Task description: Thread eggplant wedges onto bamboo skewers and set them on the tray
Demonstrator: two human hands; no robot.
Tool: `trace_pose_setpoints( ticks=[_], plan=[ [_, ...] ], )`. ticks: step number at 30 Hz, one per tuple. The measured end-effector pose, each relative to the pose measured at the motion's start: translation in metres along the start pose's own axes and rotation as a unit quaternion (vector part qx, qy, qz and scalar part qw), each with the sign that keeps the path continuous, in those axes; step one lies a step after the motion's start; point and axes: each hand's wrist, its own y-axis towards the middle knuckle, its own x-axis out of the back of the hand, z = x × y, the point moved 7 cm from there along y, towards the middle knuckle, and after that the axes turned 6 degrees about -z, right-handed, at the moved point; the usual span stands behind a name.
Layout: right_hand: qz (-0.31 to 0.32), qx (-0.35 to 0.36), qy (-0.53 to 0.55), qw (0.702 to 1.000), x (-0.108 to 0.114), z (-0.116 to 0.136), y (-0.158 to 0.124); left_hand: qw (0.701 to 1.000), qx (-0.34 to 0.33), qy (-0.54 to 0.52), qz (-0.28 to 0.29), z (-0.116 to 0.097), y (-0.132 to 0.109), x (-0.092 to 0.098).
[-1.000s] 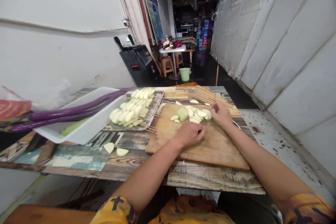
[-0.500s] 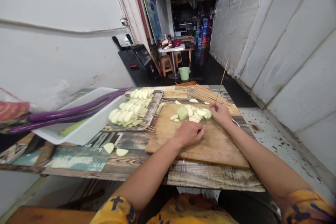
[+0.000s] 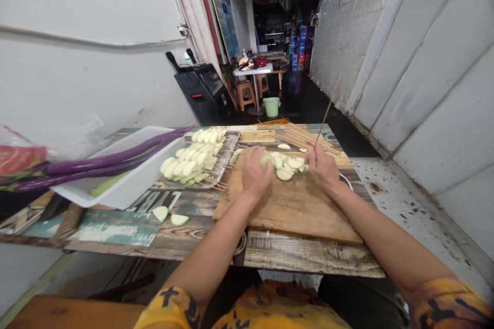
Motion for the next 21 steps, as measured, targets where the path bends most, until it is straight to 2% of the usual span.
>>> trace_pose_setpoints(
  ticks=[2,4,6,8,12,14,18,21],
  plan=[
    [-0.006,0.005,0.015,1.000,0.003,0.006,-0.001,0.999,0.036,0.021,0.023,0.017,0.003,-0.006],
    [-0.007,0.007,0.019,1.000,0.005,0.009,-0.002,0.994,0.060,0.024,0.091,0.029,0.002,-0.018],
    [-0.010,0.005,0.024,1.000,0.006,0.011,-0.001,0.985,0.065,0.017,0.160,0.034,-0.002,-0.028],
    [-0.007,-0.007,0.030,1.000,0.008,0.013,-0.001,0.979,0.058,0.018,0.194,0.033,-0.004,-0.032],
    [0.009,-0.033,0.039,0.999,0.014,0.019,-0.001,0.980,0.039,0.003,0.196,0.027,-0.004,-0.029],
    [0.022,-0.019,0.050,0.998,0.014,0.025,-0.002,0.979,0.032,-0.016,0.199,0.024,-0.003,-0.028],
    [0.045,0.043,0.106,0.992,0.002,0.033,-0.006,0.977,0.023,-0.028,0.212,0.021,-0.003,-0.027],
    [0.055,0.050,0.137,0.988,-0.010,0.030,-0.009,0.983,0.015,0.029,0.181,0.023,-0.002,-0.020]
  ],
)
